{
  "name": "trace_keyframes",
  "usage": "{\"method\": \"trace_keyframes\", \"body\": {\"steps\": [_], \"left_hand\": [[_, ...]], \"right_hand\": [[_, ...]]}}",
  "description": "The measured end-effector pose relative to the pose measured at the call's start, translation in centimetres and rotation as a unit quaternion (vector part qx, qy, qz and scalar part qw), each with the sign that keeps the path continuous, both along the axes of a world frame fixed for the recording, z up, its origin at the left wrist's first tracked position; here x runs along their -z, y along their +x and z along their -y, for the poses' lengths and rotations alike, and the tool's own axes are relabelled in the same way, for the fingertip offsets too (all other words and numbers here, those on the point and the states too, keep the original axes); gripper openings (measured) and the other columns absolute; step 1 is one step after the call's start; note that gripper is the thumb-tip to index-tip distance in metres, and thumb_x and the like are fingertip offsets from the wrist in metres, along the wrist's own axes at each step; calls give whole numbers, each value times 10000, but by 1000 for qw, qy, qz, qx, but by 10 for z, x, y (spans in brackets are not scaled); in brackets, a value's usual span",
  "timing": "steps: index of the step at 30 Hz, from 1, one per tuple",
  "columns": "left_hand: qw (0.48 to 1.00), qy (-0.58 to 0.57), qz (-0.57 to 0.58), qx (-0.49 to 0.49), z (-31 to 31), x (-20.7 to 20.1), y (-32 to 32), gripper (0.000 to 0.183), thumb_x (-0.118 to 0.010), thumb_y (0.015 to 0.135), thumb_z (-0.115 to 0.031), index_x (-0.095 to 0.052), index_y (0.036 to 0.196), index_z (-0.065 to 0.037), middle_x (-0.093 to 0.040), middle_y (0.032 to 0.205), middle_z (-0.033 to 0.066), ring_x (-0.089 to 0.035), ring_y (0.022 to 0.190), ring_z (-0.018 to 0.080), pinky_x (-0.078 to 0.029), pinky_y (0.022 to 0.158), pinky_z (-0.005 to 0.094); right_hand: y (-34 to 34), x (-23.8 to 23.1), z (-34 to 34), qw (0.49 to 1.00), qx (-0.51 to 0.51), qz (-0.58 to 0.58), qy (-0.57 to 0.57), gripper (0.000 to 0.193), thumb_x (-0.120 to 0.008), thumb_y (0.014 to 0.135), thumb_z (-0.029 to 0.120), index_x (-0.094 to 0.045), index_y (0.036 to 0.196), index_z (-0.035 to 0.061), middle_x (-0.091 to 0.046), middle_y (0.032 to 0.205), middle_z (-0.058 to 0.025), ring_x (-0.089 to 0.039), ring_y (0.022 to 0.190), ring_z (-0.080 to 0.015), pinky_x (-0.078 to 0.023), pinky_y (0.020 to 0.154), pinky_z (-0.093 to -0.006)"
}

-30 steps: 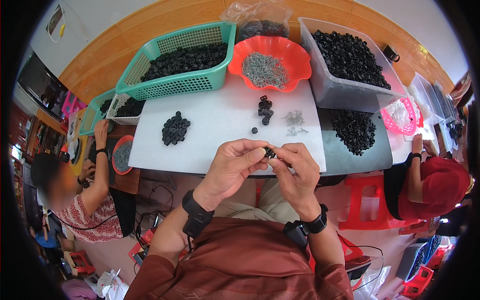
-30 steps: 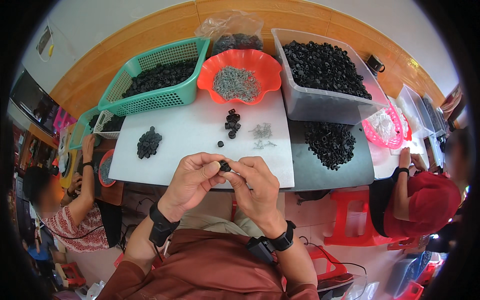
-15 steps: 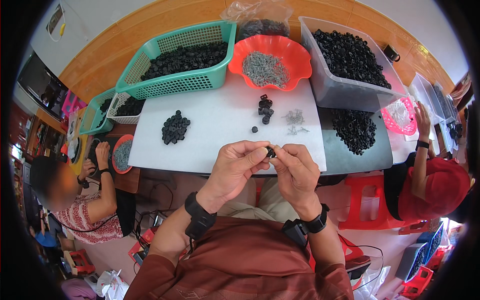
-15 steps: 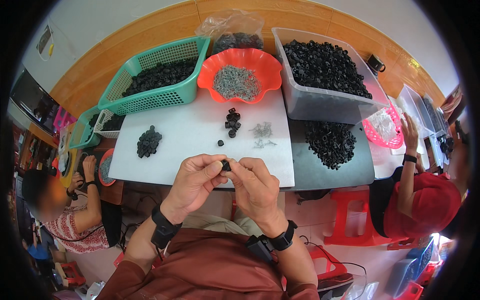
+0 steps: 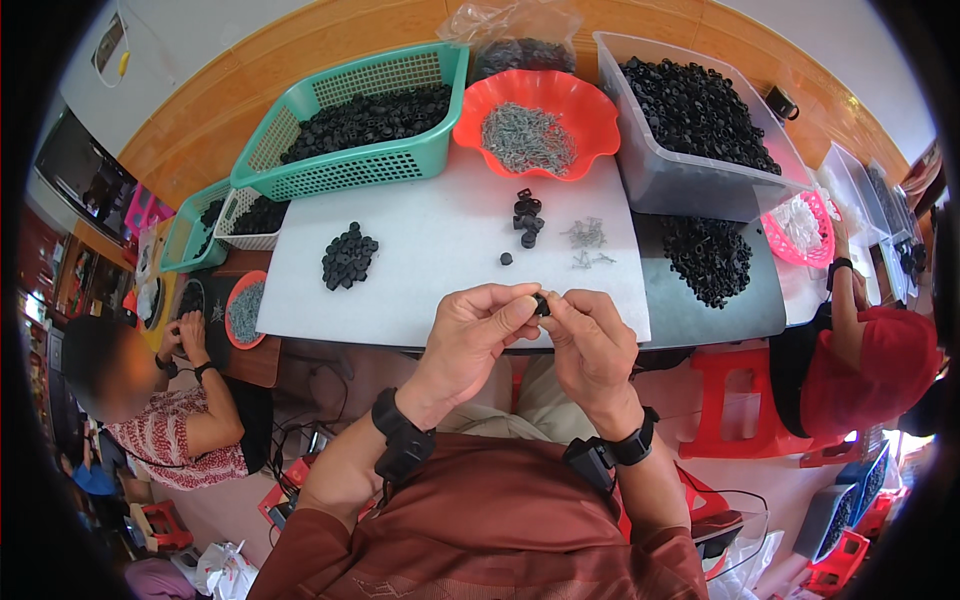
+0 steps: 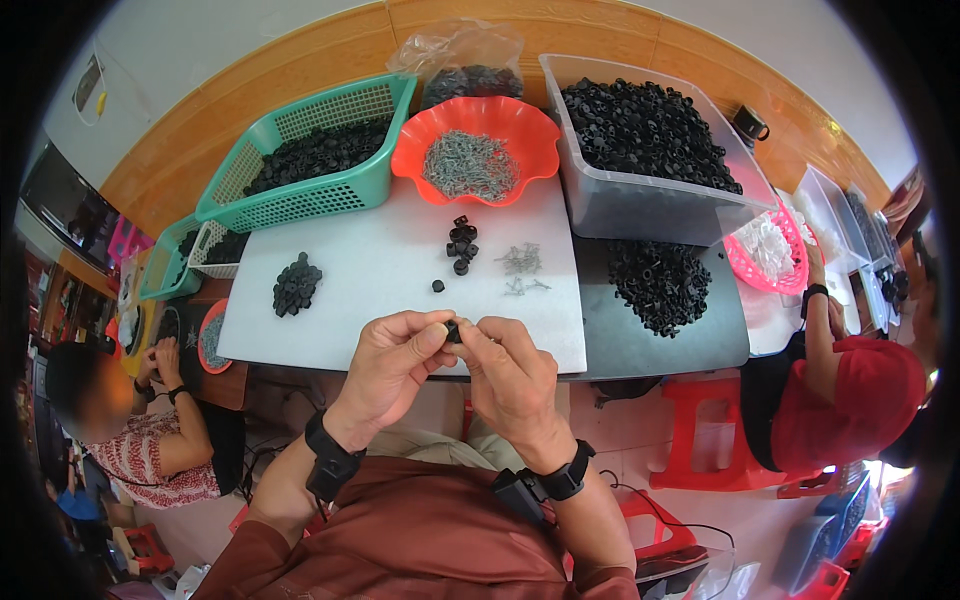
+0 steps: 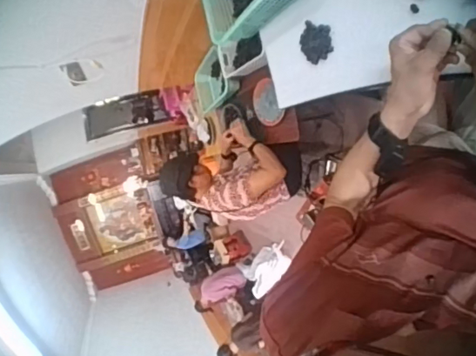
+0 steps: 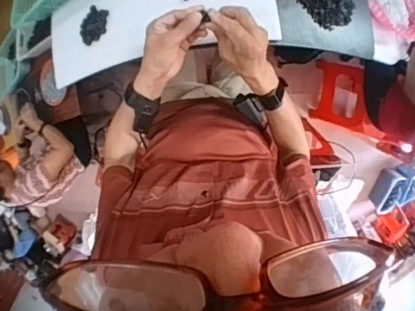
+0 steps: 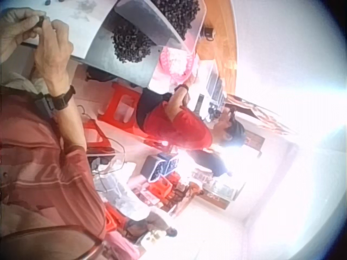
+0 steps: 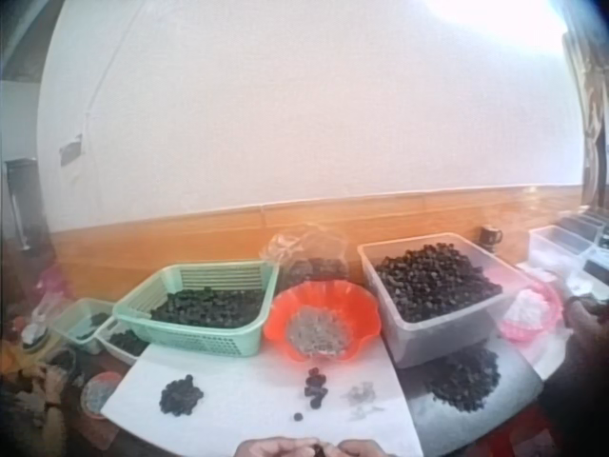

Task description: Manually assembling small black plastic or rubber components, likely for footwear, by inserting a small metal or plastic pin into a base piece.

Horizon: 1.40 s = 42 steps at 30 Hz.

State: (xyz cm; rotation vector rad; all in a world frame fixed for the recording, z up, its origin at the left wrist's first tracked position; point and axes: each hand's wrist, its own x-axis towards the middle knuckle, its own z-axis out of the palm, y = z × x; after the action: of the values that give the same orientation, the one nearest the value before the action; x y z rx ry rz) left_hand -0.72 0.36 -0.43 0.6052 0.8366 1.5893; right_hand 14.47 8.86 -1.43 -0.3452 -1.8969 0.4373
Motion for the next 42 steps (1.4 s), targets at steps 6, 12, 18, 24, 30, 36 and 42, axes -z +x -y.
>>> {"method": "trace_keyframes", "body": {"steps": [6,12,18,24,30,36,42], "left_hand": [[999,-8,-34,-13,2,-1,6,271,-669,1008,-97,-678,1253,18,-713,1187,111,-689,1015,167,-585,890,318],[1000,8,-23,-14,2,3,9,282,-658,1011,-82,-672,1276,13,-709,1217,113,-685,1039,170,-584,896,321],[1000,14,-16,-15,2,4,10,267,-661,1009,-79,-684,1263,-2,-710,1216,111,-684,1035,165,-582,899,317],[1000,12,2,-10,2,6,9,261,-665,1007,-87,-689,1256,-13,-711,1216,104,-683,1039,161,-579,902,316],[1000,9,17,-6,2,6,11,269,-662,1010,-95,-683,1266,-14,-712,1213,98,-683,1035,157,-579,899,314],[1000,6,-3,-13,2,5,11,267,-658,1011,-87,-684,1265,-8,-717,1196,102,-689,1021,159,-583,890,312],[998,7,-56,-5,3,0,8,270,-660,1007,-69,-682,1266,4,-718,1178,107,-697,1001,164,-594,890,318]], "right_hand": [[0,5,1,1000,13,-21,-7,379,-788,807,-67,-700,1166,18,-660,931,-108,-665,652,-209,-518,506,-305],[0,3,2,999,16,-25,-11,371,-795,809,-55,-703,1161,17,-662,920,-109,-670,661,-207,-531,519,-309],[1,6,1,1000,11,-23,-9,372,-794,810,-58,-701,1161,23,-663,925,-111,-671,665,-211,-532,518,-307],[2,8,1,1000,11,-16,-10,384,-787,815,-62,-695,1177,26,-663,929,-112,-674,668,-213,-535,519,-307],[3,9,1,1000,6,-16,-12,376,-781,819,-66,-697,1175,19,-667,938,-118,-680,680,-219,-539,526,-311],[4,3,3,999,-6,-11,-38,353,-770,828,-68,-696,1165,8,-668,943,-127,-688,695,-230,-551,549,-313],[8,1,4,998,-13,-3,-68,304,-751,853,-63,-697,1145,0,-673,954,-133,-697,719,-244,-558,576,-321]]}}
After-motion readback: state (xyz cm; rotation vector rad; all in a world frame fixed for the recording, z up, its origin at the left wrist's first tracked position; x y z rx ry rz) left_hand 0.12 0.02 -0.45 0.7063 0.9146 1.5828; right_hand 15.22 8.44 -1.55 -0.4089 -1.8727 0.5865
